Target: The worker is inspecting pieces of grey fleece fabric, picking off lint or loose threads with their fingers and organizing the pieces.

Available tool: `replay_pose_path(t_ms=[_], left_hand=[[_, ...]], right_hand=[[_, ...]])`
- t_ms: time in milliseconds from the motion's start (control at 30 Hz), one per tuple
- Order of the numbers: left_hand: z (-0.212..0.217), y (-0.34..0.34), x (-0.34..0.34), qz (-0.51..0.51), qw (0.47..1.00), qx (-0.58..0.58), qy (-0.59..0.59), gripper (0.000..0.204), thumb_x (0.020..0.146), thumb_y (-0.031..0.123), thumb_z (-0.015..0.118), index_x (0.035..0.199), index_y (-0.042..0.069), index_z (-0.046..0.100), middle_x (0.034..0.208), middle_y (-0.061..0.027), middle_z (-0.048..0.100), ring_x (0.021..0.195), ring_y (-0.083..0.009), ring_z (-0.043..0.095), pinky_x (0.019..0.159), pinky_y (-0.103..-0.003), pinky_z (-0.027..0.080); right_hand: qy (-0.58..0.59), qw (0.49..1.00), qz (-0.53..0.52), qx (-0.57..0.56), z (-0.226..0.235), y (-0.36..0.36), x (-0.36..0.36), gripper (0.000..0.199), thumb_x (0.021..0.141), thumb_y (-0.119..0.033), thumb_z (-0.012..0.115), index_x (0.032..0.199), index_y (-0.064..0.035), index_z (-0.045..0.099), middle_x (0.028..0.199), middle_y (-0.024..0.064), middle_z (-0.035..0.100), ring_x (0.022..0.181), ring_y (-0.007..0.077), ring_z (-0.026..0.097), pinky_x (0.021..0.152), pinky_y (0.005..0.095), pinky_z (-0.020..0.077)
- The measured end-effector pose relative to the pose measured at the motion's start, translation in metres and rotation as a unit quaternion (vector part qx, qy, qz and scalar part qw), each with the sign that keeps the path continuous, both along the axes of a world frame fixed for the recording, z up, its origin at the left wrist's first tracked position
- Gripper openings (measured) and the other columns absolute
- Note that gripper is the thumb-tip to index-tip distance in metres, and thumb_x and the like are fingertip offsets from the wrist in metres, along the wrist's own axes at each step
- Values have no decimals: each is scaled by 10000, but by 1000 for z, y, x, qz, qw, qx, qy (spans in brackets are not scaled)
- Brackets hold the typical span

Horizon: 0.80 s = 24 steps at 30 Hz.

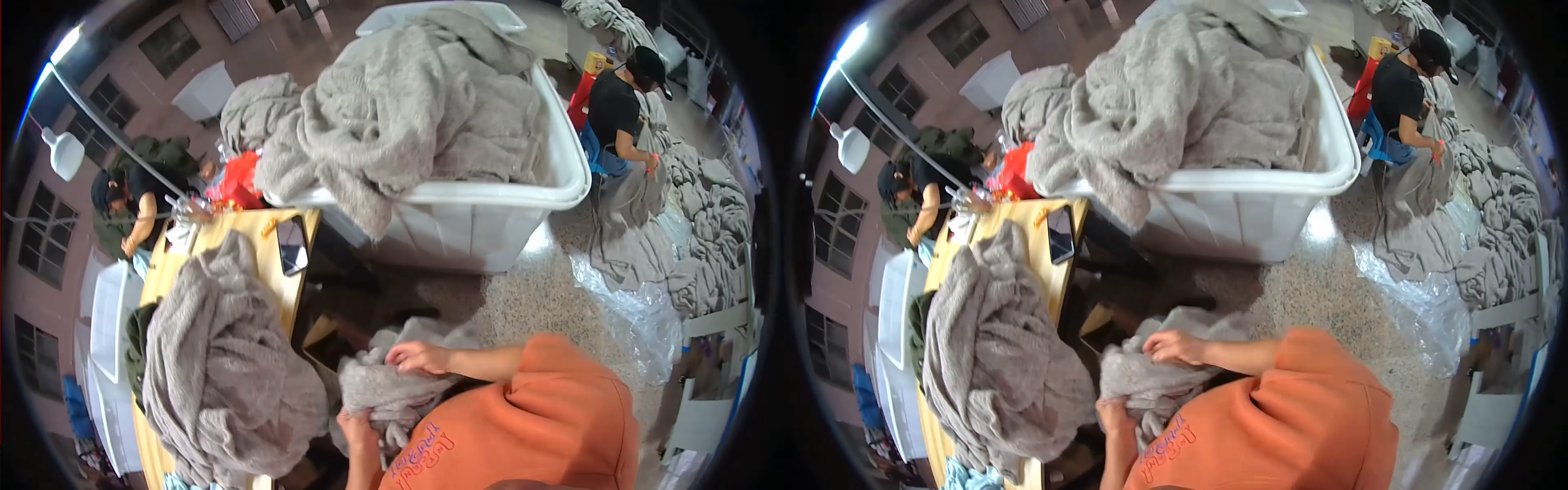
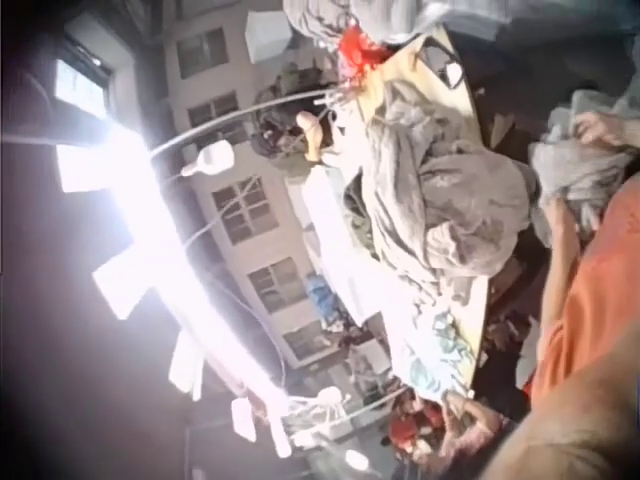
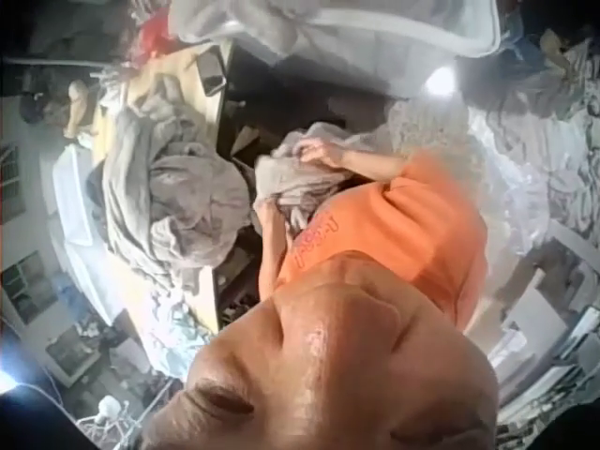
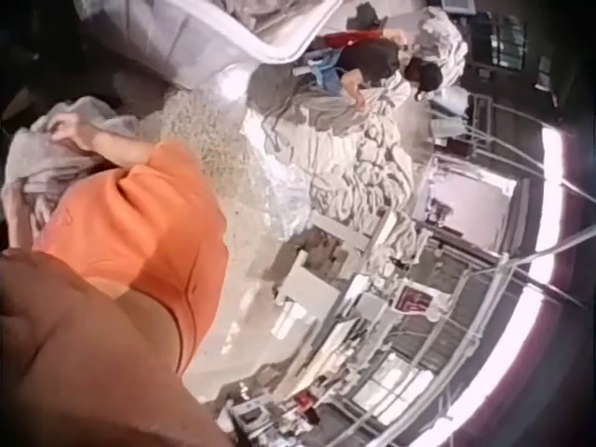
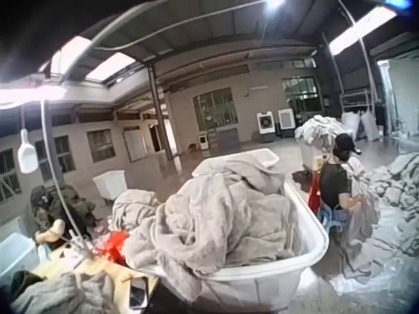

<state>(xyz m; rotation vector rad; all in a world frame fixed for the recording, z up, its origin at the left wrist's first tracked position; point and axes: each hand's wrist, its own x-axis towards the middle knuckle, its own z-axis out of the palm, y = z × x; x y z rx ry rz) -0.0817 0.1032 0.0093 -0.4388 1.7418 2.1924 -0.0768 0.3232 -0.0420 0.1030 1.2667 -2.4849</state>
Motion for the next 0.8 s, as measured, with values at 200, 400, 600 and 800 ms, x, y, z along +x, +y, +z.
replay_pose_path(t_ms=[200, 400, 600, 800], left_hand=[[240, 100, -111, 21, 939, -49, 339, 386, 716, 92, 566, 1075, -51, 579, 1004, -124, 618, 891, -249, 595, 786, -353, 485], [399, 255, -154, -210, 783, 177, 558, 515, 869, 183, 602, 1316, 4, 420, 1209, -142, 536, 1033, -204, 548, 804, -333, 476], [288, 240, -157, -180, 872, -48, 453, 532, 762, 144, 699, 1177, -121, 498, 1073, -168, 592, 908, -176, 593, 722, -277, 494], [229, 109, -194, -65, 838, -327, 432, 403, 728, 84, 718, 1093, -23, 589, 966, -105, 621, 888, -177, 586, 767, -304, 477]], right_hand=[[-110, 961, -253, 26, -38, 89, 28, 111, 819, -102, 599, 910, -43, 573, 790, 97, 643, 650, 137, 605, 504, 246, 441], [-190, 946, -262, 15, -57, 84, 72, 169, 840, -153, 585, 953, -29, 564, 814, 116, 646, 659, 156, 618, 515, 230, 467], [-169, 969, -138, 117, -50, 79, 70, 155, 838, -160, 588, 928, -34, 583, 818, 92, 652, 660, 133, 615, 521, 229, 462], [-149, 966, -127, 169, -41, 79, 57, 142, 834, -163, 593, 903, -39, 593, 805, 74, 647, 658, 121, 604, 527, 223, 457]])
